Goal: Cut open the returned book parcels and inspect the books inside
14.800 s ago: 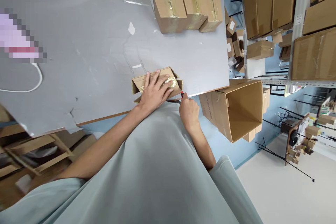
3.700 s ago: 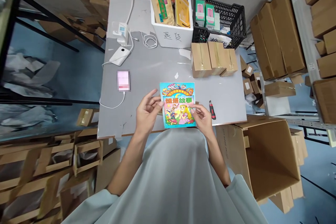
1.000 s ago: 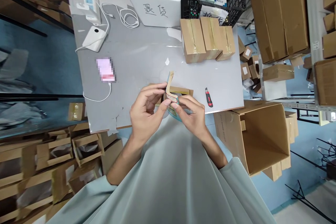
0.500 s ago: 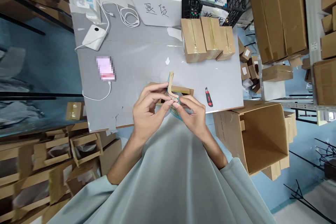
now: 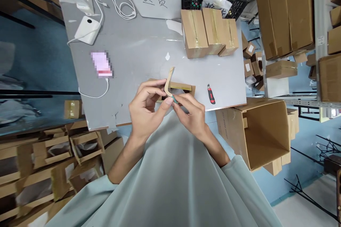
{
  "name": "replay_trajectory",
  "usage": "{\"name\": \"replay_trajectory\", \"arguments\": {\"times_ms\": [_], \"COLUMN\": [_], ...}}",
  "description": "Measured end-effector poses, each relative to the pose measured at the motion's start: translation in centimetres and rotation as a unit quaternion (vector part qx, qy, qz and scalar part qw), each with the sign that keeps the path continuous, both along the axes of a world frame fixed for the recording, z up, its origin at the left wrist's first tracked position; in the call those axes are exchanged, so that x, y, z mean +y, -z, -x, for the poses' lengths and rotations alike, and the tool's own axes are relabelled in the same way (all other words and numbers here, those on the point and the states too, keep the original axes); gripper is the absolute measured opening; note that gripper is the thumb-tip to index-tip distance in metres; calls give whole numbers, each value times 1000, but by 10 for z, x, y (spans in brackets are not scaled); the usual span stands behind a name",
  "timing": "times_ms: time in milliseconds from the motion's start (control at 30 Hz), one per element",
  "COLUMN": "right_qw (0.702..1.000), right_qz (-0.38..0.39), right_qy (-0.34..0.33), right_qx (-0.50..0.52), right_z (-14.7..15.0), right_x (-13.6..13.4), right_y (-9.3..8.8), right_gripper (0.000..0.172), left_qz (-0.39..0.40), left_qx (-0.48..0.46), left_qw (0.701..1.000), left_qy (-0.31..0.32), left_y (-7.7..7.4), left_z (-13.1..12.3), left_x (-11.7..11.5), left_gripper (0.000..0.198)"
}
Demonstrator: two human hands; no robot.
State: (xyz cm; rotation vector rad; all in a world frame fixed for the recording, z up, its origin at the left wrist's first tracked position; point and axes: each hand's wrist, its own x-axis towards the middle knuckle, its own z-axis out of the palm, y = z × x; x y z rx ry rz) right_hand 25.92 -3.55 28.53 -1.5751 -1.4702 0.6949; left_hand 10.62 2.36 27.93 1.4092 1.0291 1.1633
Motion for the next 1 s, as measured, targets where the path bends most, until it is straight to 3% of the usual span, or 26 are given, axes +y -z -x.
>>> {"name": "replay_trajectory", "arguments": {"times_ms": [1000], "right_qw": [998], "right_qz": [-43], "right_qy": [-15], "right_qx": [-45], "right_z": [-1], "right_x": [-3], "right_y": [10], "right_gripper": [28], "left_qz": [-40], "left_qx": [31], "left_qw": [999], "left_qy": [0], "left_y": [9], "left_z": [2], "left_x": [-2], "left_gripper": [29]}}
